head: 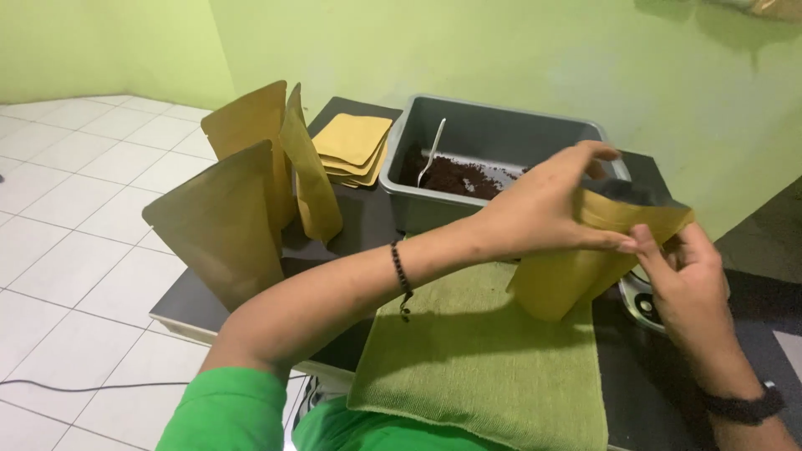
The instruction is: Filling paper bags with ground coffee using a spoon and a digital scale for precise measurement.
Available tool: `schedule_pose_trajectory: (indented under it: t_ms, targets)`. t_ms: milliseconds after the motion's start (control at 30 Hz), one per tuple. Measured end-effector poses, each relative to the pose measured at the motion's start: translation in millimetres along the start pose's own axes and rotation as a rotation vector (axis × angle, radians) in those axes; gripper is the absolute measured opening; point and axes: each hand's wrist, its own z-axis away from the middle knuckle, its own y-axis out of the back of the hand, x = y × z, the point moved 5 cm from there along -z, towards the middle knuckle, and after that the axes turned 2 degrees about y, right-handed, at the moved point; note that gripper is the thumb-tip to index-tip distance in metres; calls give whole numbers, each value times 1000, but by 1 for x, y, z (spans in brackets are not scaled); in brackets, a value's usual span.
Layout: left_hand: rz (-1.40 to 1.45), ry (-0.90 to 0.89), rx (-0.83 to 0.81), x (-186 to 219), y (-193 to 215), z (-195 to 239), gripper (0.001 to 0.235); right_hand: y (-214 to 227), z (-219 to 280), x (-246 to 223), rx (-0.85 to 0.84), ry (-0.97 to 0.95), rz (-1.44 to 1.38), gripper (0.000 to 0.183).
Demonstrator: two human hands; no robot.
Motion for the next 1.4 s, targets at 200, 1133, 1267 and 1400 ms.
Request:
schedule_pose_trajectory:
  t_ms: [200,1133,1267,1400]
  targets:
    - [-414,12,-324,20,-3,-33,40,1,-7,5,116,204,-89,13]
    - [-301,-200,-387,70,47,92,21,-8,62,-64,-206,478,100,6]
    - [-337,-122,-431,68,67,103,29,0,61,-54,-187,324,244,22]
    - [-390,-218,-329,73,74,115,26,-10,73,-75,-132,501,319,29]
